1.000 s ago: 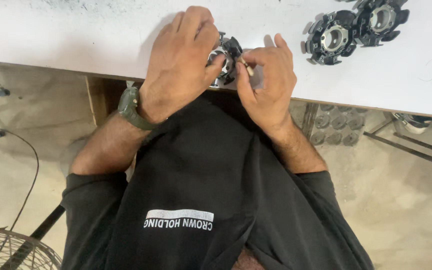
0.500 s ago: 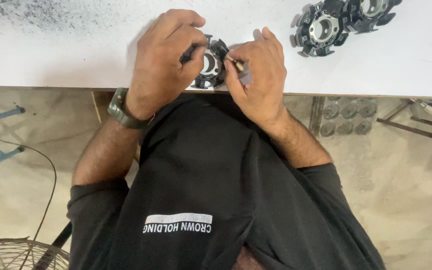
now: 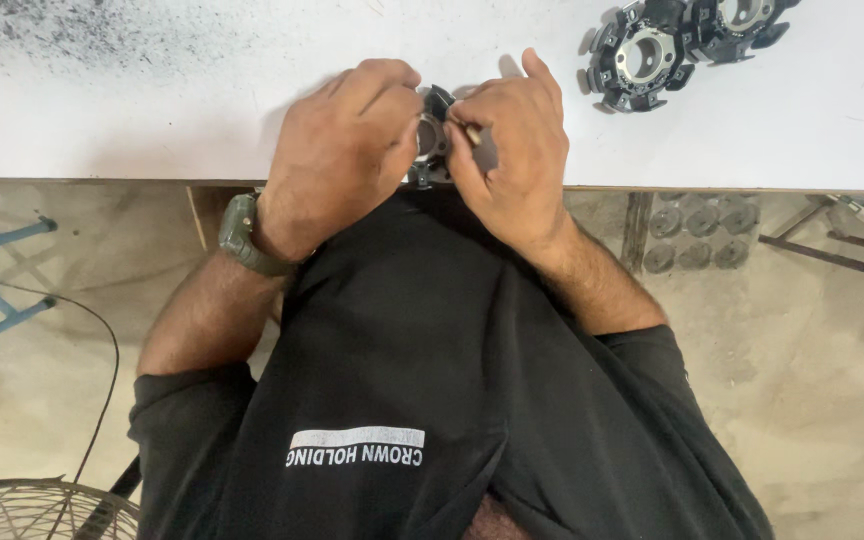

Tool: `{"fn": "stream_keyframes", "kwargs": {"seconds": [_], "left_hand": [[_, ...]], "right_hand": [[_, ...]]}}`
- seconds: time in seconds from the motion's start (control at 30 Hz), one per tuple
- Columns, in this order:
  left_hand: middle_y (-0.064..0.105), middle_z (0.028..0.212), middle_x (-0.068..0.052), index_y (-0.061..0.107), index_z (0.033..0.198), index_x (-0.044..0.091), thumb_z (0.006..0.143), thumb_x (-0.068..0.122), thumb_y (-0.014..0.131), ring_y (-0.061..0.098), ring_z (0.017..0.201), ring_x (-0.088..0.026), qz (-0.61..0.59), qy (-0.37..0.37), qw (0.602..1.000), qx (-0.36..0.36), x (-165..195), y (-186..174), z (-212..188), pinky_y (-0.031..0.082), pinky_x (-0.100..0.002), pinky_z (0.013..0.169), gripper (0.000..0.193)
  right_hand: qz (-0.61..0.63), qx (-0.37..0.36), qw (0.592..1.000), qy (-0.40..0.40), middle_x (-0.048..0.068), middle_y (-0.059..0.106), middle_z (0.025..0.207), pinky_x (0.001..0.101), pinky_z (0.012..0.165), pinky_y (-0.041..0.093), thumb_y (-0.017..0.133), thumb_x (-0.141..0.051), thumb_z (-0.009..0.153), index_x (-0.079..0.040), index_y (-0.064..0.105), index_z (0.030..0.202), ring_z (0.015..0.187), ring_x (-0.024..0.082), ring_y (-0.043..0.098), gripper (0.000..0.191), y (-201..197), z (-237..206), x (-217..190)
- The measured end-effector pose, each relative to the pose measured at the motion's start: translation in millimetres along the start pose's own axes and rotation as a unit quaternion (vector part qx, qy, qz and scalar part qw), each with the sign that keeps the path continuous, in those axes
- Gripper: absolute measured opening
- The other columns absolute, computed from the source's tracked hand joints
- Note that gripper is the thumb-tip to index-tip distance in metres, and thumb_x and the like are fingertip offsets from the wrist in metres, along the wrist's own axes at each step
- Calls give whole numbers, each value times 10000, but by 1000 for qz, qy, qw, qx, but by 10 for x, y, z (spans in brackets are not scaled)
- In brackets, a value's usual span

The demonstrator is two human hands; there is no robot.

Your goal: The person sits at a white workbench and assembles small black mechanical parts, pressing small pad-like pieces into each housing by hand and setting finished assemblies aside. They work through the parts one at a time, occasionally reaching for the next housing across the table.

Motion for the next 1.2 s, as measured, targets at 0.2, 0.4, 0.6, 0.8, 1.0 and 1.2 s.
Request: {"fn": "stream_keyframes", "kwargs": {"seconds": [0.2, 0.4, 0.6, 0.8, 1.0, 1.2], "left_hand": [[688, 1229, -69, 690, 1120, 46, 995, 32, 760, 704, 971, -252, -75, -49, 996, 30, -134, 22, -97, 580, -359, 818, 145], [691, 1239, -70, 663, 1056, 45, 966, 16, 766, 692, 954, -258, -73, -50, 995, 38, -118, 9, -126, 572, -370, 805, 139], [681, 1258, -71, 643, 1033, 42, 965, 8, 760, 689, 965, -261, -73, -53, 995, 41, -183, 75, -220, 573, -374, 816, 140], [664, 1228, -71, 600, 990, 16, 926, -36, 699, 686, 1029, -286, -51, -39, 997, 39, -144, 53, -169, 577, -393, 851, 129], [638, 1254, -91, 601, 1046, 9, 922, -17, 704, 681, 1006, -277, -46, -35, 997, 49, -281, 239, -356, 575, -388, 824, 163], [632, 1274, -99, 614, 1067, 15, 917, 15, 708, 677, 1054, -286, -50, -41, 996, 56, -207, 296, -401, 579, -392, 853, 177]], "right_hand": [[40, 4, 999, -29, 94, 673, 994, 595, 1244, 329, 785, 16, 902, -55, 638, 1049, 1120, 289, 679, 220, 10, -111, -57], [26, 2, 999, -35, 87, 658, 965, 595, 1234, 340, 798, 16, 887, -56, 646, 1047, 1105, 286, 676, 233, 71, -121, -52], [29, 2, 999, -34, 86, 657, 962, 593, 1231, 351, 800, 14, 894, -54, 636, 1039, 1096, 291, 674, 229, 92, -124, -31], [17, 10, 999, -44, 78, 659, 936, 592, 1219, 352, 800, 21, 871, -58, 639, 1024, 1082, 286, 683, 236, 103, -137, -26], [18, 10, 997, -69, 88, 662, 980, 571, 1184, 409, 831, 55, 873, -54, 631, 1068, 1079, 289, 675, 300, 130, -137, -108], [-41, 2, 995, -86, 100, 644, 1029, 557, 1158, 426, 827, 84, 864, -52, 626, 1093, 1092, 308, 649, 334, 201, -179, -113]]}}
Point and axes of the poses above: each hand's wrist, its own z-axis towards the middle knuckle, its own y-axis out of the palm, x = y × z, the point moved 10 cm from there along z, towards the middle knuckle
